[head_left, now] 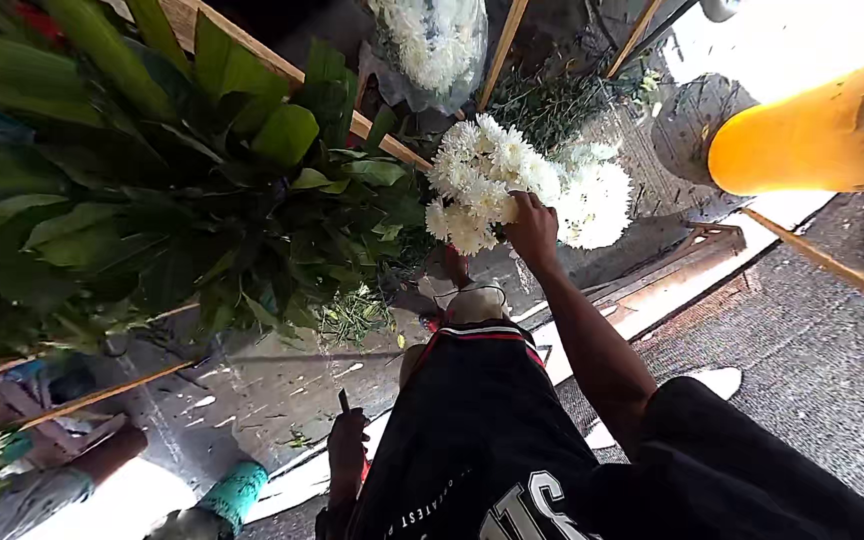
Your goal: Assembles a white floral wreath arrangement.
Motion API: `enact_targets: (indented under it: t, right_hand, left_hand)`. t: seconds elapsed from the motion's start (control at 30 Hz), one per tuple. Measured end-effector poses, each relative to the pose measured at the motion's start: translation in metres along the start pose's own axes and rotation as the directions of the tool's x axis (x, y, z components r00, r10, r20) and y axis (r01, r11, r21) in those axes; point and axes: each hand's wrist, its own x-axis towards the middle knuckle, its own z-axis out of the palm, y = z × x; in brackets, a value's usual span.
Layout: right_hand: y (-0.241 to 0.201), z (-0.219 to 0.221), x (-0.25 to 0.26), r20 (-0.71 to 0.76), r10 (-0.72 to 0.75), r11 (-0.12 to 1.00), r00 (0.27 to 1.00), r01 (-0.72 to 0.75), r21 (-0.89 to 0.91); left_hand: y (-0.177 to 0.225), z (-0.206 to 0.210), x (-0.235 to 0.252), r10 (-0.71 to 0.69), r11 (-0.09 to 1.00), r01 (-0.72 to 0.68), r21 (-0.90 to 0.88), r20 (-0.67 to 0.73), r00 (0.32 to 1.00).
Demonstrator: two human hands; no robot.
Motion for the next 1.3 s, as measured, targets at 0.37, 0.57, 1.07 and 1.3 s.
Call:
enact_targets:
  t: [0.37,0.57,1.07,1.3]
  right_hand:
    - [-0.096,-0.183,-0.055,-0.033,-0.173,0.984,0.984,0.172,-0.036]
    - [-0.178,-0.307,-0.146,0.011,-0.491,0.854,0.871,0.484,-0.19]
    - [-0.256,-0.326,-0.209,-0.323,-0.593,0.425,0.738,0.627,0.653]
    - [-0.189,-0.088,-0.246,0.193,-0.317,0.163,0.928,-0.148,0.976]
  left_hand:
    - [-0.099,0.011,-0.002,0.087,0.957,-0.096,0.273,0.043,0.995]
    - [0.01,-0.011,-0.014,0.688,0.722,-0.686,0.091,0.015,0.726]
    - [0.115,-0.051,-0.123,0.918,0.072,-0.869,-0.49,-0.307,0.25]
    - [0.115,-0.02,-0.094,0.939,0.215,-0.848,-0.484,-0.136,0.315]
